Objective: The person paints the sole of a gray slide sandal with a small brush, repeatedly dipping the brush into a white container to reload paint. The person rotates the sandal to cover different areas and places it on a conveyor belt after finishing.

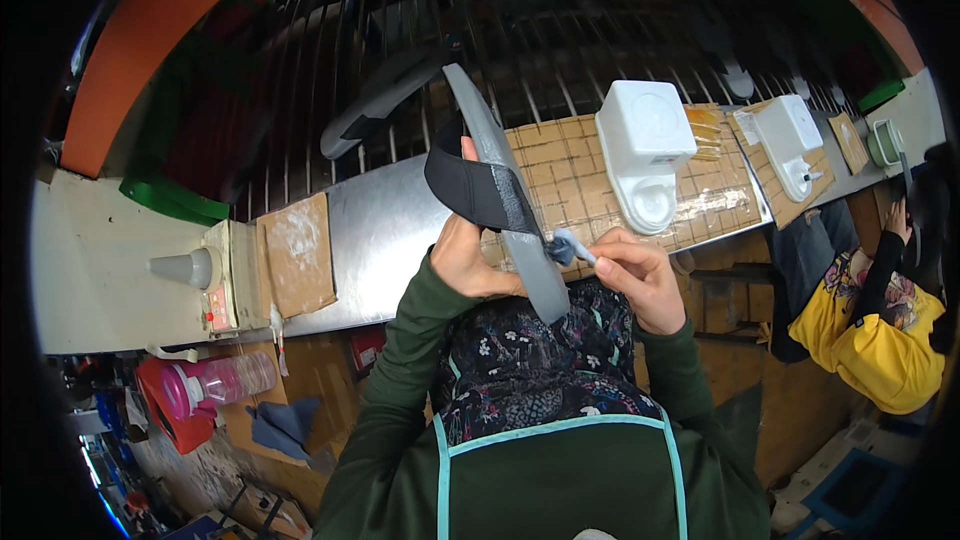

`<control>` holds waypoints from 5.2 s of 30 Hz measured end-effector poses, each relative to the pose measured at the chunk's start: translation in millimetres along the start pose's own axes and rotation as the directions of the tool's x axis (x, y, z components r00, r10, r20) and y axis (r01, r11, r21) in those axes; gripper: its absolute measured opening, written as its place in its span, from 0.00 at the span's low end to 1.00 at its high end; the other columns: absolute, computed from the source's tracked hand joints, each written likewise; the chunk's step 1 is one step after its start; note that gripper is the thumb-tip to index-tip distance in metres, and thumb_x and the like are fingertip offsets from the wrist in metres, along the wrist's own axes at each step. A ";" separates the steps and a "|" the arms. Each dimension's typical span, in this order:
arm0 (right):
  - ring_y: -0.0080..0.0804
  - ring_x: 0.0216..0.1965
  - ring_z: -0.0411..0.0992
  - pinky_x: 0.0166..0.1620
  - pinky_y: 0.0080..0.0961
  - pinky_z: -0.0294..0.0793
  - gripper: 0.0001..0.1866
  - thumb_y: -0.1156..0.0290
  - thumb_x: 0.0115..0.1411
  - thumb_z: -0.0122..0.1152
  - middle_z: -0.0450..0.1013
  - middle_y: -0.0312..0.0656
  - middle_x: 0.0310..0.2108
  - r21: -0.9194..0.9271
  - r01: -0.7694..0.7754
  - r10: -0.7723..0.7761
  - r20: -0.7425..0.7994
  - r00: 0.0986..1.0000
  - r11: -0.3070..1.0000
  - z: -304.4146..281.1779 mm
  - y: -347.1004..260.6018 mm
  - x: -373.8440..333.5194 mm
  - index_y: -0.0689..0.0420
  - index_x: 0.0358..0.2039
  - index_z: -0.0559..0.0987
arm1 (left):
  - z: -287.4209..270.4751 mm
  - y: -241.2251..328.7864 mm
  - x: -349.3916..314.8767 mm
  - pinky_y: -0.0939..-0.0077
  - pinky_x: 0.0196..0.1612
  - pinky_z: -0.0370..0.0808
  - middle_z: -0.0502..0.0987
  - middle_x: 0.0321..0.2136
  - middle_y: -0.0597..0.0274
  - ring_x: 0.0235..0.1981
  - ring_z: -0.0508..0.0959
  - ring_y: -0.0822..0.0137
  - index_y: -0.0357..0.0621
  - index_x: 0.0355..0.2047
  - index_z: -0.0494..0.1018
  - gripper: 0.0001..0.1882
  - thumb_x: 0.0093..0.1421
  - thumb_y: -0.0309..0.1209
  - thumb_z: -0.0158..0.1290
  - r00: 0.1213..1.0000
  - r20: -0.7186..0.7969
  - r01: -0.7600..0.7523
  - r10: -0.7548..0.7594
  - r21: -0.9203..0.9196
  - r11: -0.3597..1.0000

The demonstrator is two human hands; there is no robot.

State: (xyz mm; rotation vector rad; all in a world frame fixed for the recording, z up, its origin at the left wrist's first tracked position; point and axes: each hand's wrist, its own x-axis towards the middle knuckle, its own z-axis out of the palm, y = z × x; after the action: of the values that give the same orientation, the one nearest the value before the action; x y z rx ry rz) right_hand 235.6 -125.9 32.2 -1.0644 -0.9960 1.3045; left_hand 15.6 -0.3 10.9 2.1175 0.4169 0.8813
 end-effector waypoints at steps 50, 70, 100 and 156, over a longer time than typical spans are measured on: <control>0.23 0.28 0.63 0.39 0.27 0.50 0.13 0.72 0.51 0.67 0.70 0.30 0.30 -0.921 0.242 -0.606 0.008 0.796 0.305 9.0 -8.5 7.4 0.47 0.39 0.84 | 12.2 -6.9 7.7 0.47 0.66 0.50 0.47 0.64 0.28 0.67 0.47 0.35 0.23 0.63 0.46 0.79 0.16 0.54 0.74 0.988 -0.132 -0.013 0.075 0.422 0.906; 0.23 0.30 0.67 0.39 0.28 0.51 0.13 0.73 0.49 0.69 0.72 0.31 0.31 -0.901 0.371 -0.539 0.203 0.817 0.223 -6.7 -27.8 18.1 0.48 0.38 0.84 | 0.9 -4.6 15.1 0.50 0.64 0.57 0.47 0.64 0.28 0.65 0.51 0.33 0.23 0.64 0.45 0.81 0.15 0.60 0.72 0.984 -0.108 -0.084 0.143 0.428 0.900; 0.23 0.28 0.65 0.38 0.26 0.52 0.13 0.73 0.48 0.69 0.73 0.31 0.30 -0.898 0.363 -0.556 0.174 0.812 0.248 -9.1 -32.4 16.1 0.48 0.37 0.85 | -19.1 -22.7 37.0 0.58 0.60 0.65 0.54 0.62 0.29 0.60 0.63 0.38 0.27 0.66 0.37 0.86 0.15 0.59 0.74 0.976 -0.161 -0.076 0.150 0.394 0.916; 0.25 0.29 0.66 0.40 0.28 0.53 0.17 0.76 0.43 0.71 0.72 0.33 0.28 -0.834 0.552 -0.715 0.387 0.582 -0.001 -7.1 -98.2 48.0 0.49 0.38 0.85 | 32.6 20.3 53.6 0.52 0.55 0.74 0.67 0.52 0.43 0.55 0.70 0.51 0.42 0.59 0.59 0.50 0.46 0.67 0.51 0.755 0.494 0.489 -0.431 -0.862 -0.133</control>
State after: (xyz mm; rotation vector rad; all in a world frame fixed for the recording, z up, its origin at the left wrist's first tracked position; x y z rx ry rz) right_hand 267.2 -76.4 124.5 -1.1808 -1.8991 -0.3176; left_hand 76.5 -1.5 36.1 0.4827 0.3254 0.3721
